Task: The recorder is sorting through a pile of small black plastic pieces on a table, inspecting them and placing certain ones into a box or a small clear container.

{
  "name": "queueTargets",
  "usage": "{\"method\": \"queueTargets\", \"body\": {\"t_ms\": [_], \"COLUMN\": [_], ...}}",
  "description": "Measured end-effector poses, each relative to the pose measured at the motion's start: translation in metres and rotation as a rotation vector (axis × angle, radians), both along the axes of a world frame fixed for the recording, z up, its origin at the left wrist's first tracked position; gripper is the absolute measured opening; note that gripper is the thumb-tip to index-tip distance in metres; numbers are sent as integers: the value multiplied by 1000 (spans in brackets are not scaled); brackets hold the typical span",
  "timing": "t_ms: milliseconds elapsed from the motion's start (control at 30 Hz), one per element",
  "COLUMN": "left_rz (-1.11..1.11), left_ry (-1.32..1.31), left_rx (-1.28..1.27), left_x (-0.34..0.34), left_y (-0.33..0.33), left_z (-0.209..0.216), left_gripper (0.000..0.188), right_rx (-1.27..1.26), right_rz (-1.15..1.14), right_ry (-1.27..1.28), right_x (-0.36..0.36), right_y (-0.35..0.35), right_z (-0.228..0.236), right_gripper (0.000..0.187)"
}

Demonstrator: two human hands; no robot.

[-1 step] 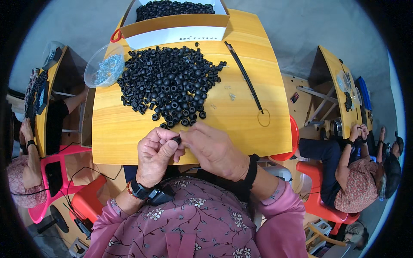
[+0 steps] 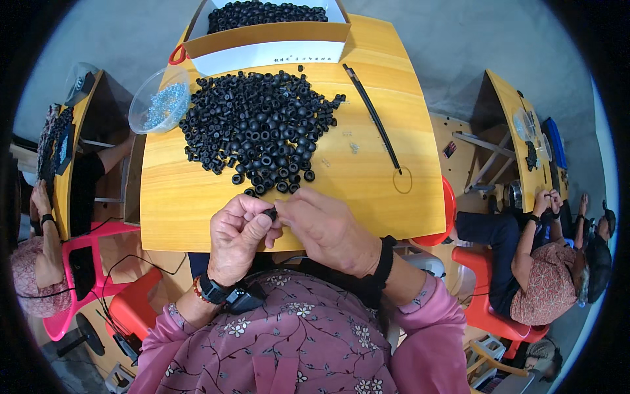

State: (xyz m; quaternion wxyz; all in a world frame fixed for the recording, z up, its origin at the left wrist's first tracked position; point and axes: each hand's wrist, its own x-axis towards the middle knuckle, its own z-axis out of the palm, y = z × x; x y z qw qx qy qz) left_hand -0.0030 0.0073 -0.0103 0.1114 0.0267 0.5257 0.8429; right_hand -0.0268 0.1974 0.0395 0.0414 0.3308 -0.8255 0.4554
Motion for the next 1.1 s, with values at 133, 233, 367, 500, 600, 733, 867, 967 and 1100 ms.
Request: {"method": "queueTargets", "body": {"t_ms": [133,233,367,500,600,733,867,967,1100], "left_rz": [-11,-17,-19,-11,-12,-4,26,22,3], "left_ry": [-22,3,13,20,34,62,72,47,-2], "left_rx": [-15,-26,-37,-51,-78,-110,-117,-111,-4], "left_x": [0,0,-1,0,0,3,3,4,2], "left_y": [1,-1,-1,0,0,0,2,3,1], "left_z": [3,2,1,4,4,4,1,3,1], "left_gripper": [10,13,19,18,17,17,18,18,18], "right_rx": [-36,-58,-35,-62,-58,-36,5,22,18], "right_rz": [-14,-2,-1,3,12,26,70,108,177], "right_ry": [-52,-78,-87,-119,-127,-121,-59,-33,-111], "right_x": [1,-4,-11,-15,-17,-17,-18,-17,-22], "right_y": [-1,-1,1,0,1,0,1,3,5], "right_z": [3,3,2,1,1,3,4,5,10], "right_gripper": [20,17,10,7,7,7,9,11,8]}}
